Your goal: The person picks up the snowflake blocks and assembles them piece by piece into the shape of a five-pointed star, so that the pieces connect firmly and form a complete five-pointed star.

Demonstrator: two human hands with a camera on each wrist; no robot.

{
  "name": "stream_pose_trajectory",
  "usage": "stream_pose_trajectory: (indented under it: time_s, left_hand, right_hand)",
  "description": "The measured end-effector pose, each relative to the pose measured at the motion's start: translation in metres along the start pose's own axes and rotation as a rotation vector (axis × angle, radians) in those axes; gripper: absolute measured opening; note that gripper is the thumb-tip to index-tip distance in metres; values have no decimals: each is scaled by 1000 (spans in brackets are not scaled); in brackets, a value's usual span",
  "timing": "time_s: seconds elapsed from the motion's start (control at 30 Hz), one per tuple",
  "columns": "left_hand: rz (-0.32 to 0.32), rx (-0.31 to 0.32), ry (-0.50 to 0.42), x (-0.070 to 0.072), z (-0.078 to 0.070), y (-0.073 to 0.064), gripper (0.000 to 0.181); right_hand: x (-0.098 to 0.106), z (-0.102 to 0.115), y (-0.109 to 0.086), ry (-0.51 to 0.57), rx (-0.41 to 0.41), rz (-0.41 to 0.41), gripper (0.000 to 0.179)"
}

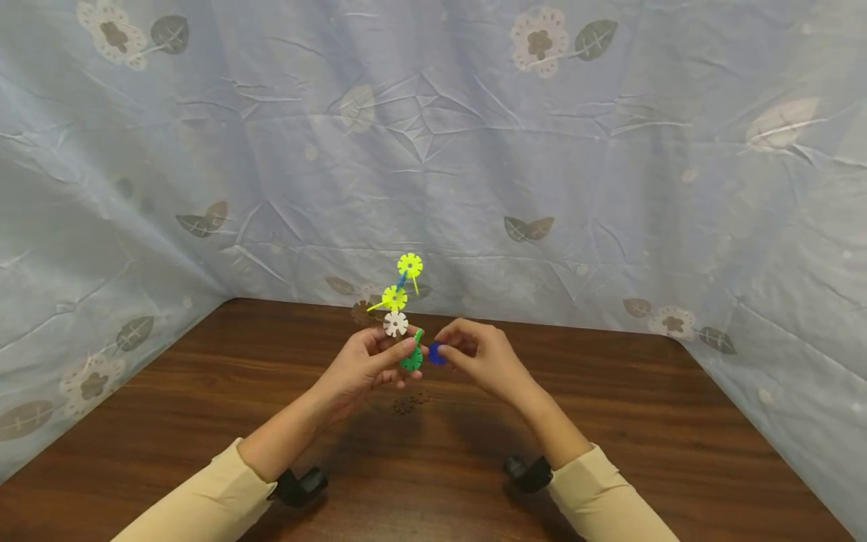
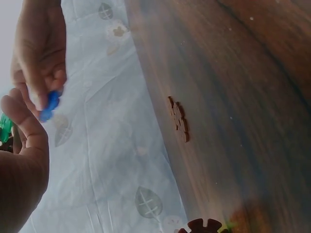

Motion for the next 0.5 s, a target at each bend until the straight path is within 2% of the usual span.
stream_pose_trajectory:
  time_s: [0.1, 0.23, 0.5]
  left_hand:
    - [0, 5, 28, 0, 1, 0, 39]
    - [-5, 12, 61, -1, 3, 0, 41]
    - [-13, 5, 63, -4, 2, 0, 36]
  right_hand:
    - [13, 4, -2, 84, -6, -78, 15]
    - [22, 13, -4, 185, -15, -138, 19]
    - [25, 35, -6, 233, 52, -201, 19]
Point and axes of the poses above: each hand's wrist, its own y-axis towards the middle knuckle, its own x-axis out of the back of the hand, z = x × y, the point moved 8 cm from there along y, towards the middle knuckle, and after that the axes turned 5 degrees about x, right-handed, at the moved point
